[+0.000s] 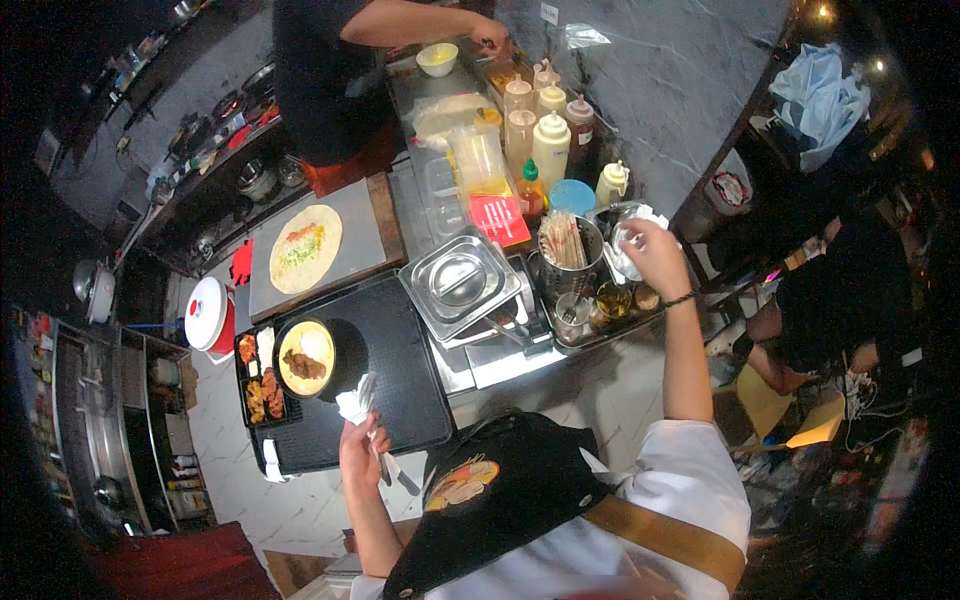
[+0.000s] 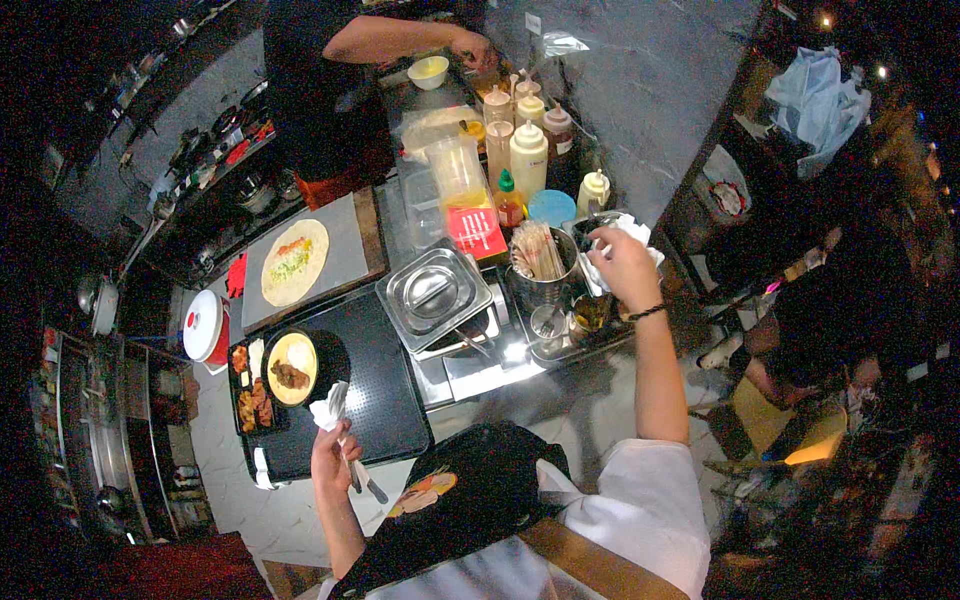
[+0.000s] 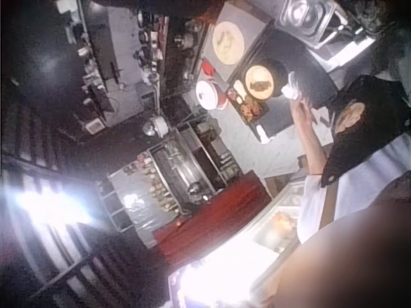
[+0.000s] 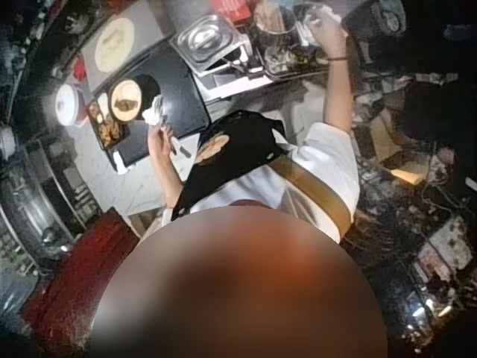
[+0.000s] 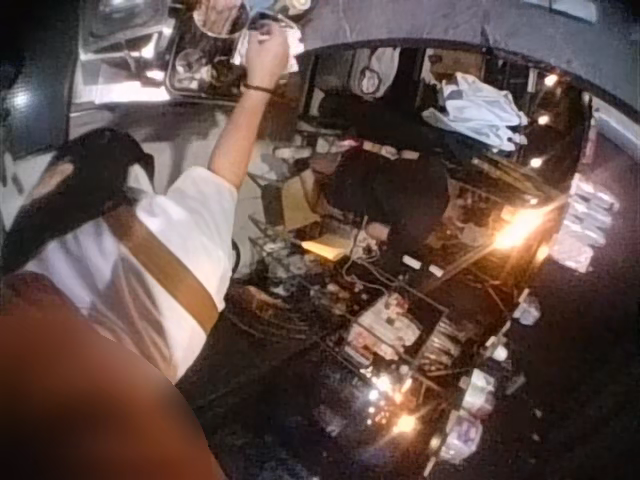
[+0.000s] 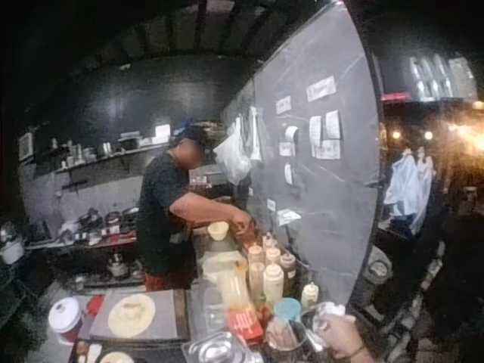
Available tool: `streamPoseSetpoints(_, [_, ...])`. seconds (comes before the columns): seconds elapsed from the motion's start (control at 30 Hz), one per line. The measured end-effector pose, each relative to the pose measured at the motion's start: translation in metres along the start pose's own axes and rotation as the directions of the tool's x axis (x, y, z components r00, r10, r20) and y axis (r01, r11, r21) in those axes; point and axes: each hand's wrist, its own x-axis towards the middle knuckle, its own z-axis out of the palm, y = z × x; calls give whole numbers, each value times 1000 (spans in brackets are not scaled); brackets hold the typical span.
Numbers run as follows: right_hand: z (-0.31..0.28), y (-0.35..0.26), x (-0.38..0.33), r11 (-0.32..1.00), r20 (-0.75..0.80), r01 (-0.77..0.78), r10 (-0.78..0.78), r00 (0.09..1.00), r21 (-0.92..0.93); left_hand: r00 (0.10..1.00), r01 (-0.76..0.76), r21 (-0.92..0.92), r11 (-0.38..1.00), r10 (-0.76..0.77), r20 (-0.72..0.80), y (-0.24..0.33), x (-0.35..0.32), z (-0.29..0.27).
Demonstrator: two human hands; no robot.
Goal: The person assembles food trays by placing a bento box and a bowl of soup onto a black tray, then adds a receipt and chopsticks. The person repeats this process for a second tray, arranging items and adding condiments.
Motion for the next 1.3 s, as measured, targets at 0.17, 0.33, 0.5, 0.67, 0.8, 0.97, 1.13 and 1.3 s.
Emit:
streamPoseSetpoints(0.17, [87,23,39,1000,43,-29,29,999,5,1000,-16,-50,999,16,-3,-3,8,-6])
streamPoseSetpoints(0.33, [135,22,62,965,-6,-189,191,981,-183,1000,-10,-58,998,10,-6,-3,13,-4])
streamPoseSetpoints(0.5, [106,15,54,995,-83,-16,8,997,-101,999,-35,-97,995,36,1,-3,3,-16])
streamPoseSetpoints(0.67, [70,15,54,997,-106,-73,70,992,-25,1000,-23,-141,990,20,-20,-10,-3,-35])
streamPoseSetpoints(0.8, [56,29,52,985,-260,-28,73,963,171,998,-21,-153,988,30,56,-7,-1,-26])
streamPoseSetpoints(0.97, [46,14,43,945,-276,17,78,958,328,989,-11,-114,993,27,142,-1,11,-1])
streamPoseSetpoints(1.13, [75,43,49,989,-228,33,0,974,141,982,49,-54,997,-38,183,0,16,12])
streamPoseSetpoints(1.3, [64,29,46,944,-279,254,-190,941,212,978,82,-67,994,-67,199,-2,3,-5])
